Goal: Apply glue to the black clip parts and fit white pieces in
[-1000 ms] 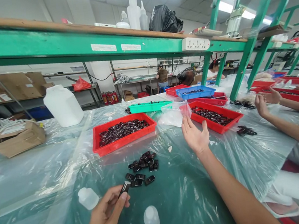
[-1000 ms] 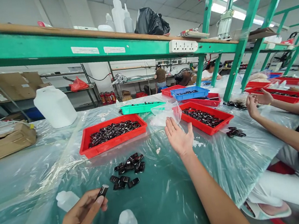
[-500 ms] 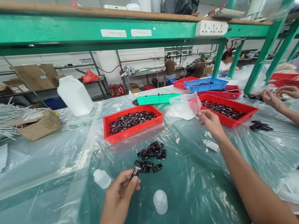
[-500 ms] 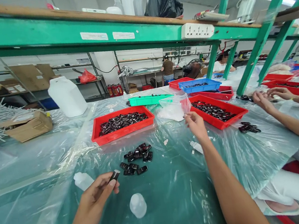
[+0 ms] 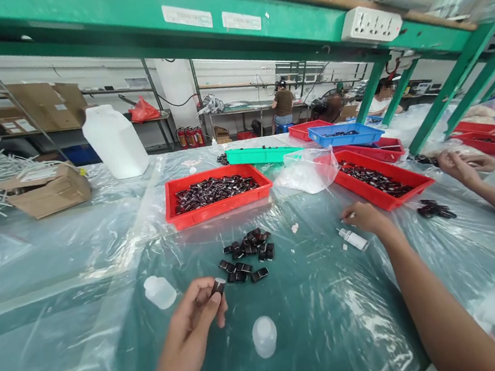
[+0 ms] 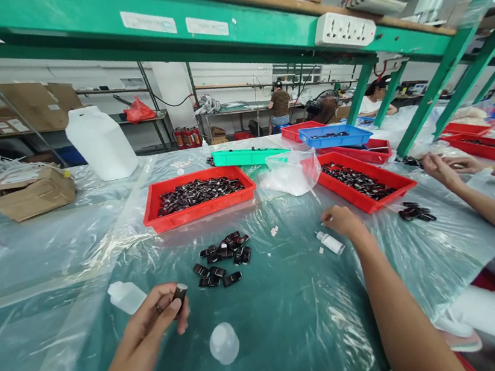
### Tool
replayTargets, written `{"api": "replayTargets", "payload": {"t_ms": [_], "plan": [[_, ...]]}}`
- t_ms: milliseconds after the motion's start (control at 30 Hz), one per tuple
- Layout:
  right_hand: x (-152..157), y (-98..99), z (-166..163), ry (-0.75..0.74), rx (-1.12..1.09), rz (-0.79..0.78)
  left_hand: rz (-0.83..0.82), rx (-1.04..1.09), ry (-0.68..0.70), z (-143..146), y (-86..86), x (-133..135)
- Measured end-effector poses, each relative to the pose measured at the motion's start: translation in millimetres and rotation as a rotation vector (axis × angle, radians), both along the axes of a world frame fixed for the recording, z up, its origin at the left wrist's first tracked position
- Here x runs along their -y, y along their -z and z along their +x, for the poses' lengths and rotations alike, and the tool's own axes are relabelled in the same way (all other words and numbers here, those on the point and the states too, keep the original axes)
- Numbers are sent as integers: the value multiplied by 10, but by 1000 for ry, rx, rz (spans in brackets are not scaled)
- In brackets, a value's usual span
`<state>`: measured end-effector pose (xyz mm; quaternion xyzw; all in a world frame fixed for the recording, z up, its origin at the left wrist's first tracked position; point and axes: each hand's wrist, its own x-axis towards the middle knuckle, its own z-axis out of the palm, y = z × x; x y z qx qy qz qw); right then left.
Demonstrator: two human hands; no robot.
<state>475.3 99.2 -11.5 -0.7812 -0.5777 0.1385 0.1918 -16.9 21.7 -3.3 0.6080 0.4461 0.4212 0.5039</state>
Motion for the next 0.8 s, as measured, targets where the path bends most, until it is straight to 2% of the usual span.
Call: {"api": "replayTargets", "payload": {"t_ms": [167,267,333,400,467,567,633,700,800], "plan": [[32,-28,-46,-38,52,-37,33,55,-11,9,-14,12],[119,-174,-157,-82,42,52,91,64,-33,10,-33,38],[176,-313,-355,-133,15,170,148,48,-55,13,-50,69],[250,-471,-732,-231,-43,318,218,17,-94,18,-67,110],[373,-622,-1288,-395,-147,469,295,-23,-133,26,-79,158],[626,-764,-2222,-671,-298,558,405,-81,-150,37,-81,222],[781,-788,-2694,-770,-364,588,463,-108,-150,40,-81,246],[895,-771,-2955,-814,-412,612,509,-125,-140,41,-86,258],[990,-701,-3046,-813,-469,646,559,-132,-91,50,-96,270]]}}
